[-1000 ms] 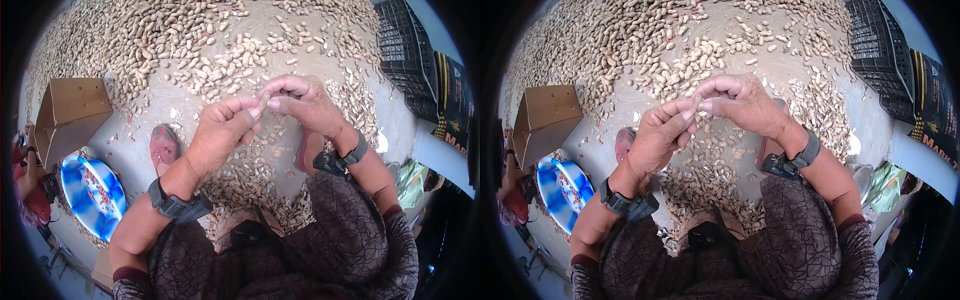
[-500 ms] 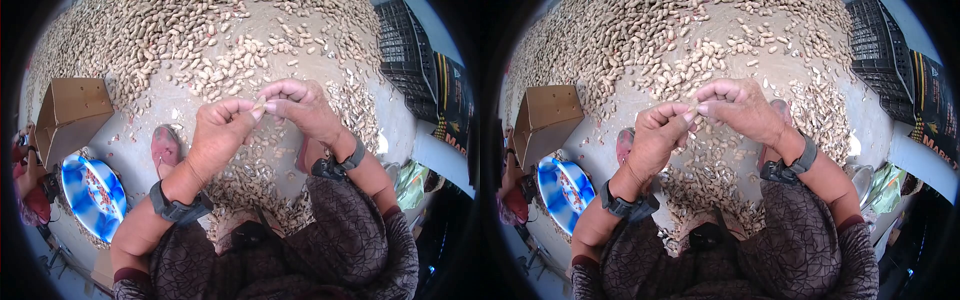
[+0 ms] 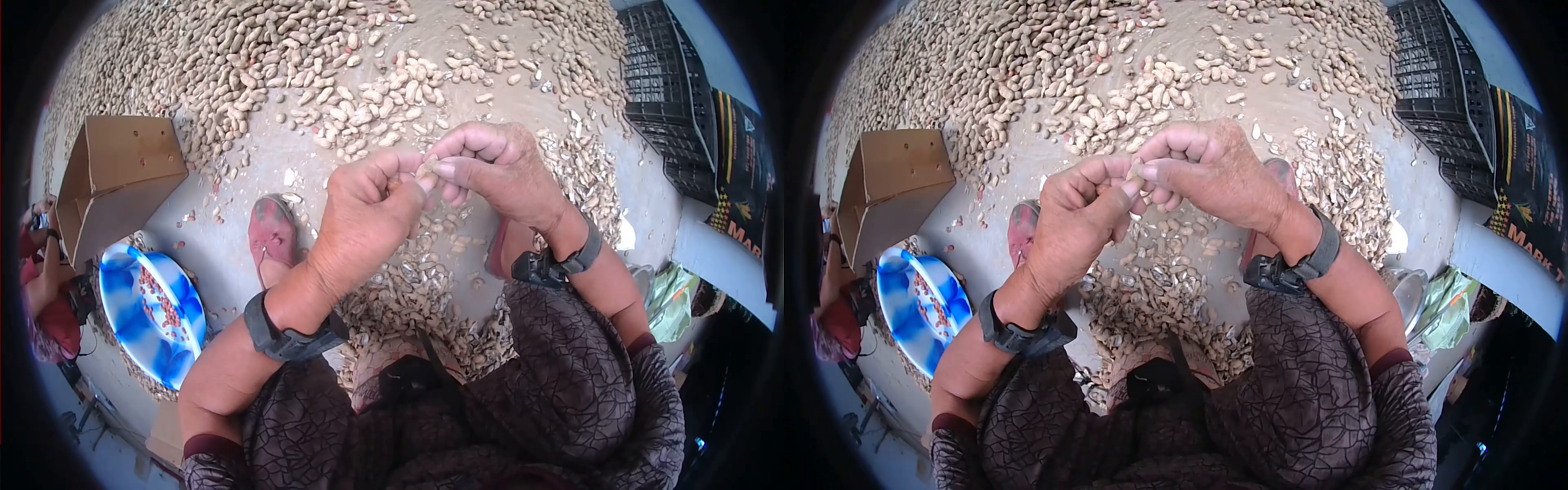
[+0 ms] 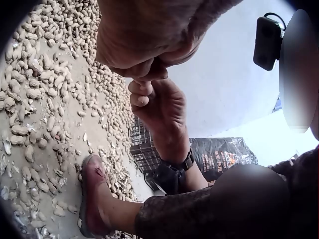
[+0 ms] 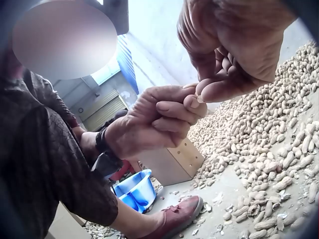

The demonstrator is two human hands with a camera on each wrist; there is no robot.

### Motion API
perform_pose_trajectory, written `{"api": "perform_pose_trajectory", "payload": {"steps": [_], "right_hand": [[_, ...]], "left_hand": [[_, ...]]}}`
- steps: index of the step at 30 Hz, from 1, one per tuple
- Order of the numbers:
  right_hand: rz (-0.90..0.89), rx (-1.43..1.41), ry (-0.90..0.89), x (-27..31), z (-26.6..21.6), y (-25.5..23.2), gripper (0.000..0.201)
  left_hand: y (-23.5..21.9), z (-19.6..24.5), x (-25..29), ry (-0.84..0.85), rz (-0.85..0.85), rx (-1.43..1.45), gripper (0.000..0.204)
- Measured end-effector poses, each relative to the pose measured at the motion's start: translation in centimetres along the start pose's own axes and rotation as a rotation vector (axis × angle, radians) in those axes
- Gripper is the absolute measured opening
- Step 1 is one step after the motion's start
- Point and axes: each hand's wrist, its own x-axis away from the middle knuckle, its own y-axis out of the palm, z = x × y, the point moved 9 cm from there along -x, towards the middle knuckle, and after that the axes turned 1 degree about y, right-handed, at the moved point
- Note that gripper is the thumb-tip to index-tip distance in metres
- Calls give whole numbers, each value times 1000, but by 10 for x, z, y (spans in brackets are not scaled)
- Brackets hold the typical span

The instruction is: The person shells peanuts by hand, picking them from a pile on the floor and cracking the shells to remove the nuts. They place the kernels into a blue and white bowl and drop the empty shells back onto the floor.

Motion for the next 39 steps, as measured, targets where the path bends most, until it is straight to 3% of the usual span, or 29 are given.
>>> {"api": "perform_pose_trajectory", "payload": {"steps": [6,13,15,17,18,20,21,23,33,39], "right_hand": [[2,17,59,-1,0,3,13],[28,-23,87,-2,2,9,10],[77,-51,200,-1,11,8,11],[67,-77,207,-2,19,9,12],[56,-100,213,-2,23,9,13],[56,-161,192,-3,24,9,12],[53,-220,172,-4,24,9,12],[50,-219,183,-4,29,8,12],[-65,-540,274,0,37,12,11],[34,-294,115,-3,15,5,17]], "left_hand": [[0,0,3,-30,-30,-22,14],[1,12,5,144,-6,-400,13],[1,8,4,171,7,-437,14],[3,20,7,410,53,-518,15],[3,22,7,409,52,-518,15],[-5,0,0,80,49,-371,16],[-6,1,0,84,50,-371,16],[-2,-11,-1,-59,-13,-30,16],[6,-21,-1,-118,-182,423,17],[1,-23,-5,-91,-205,373,18]]}}
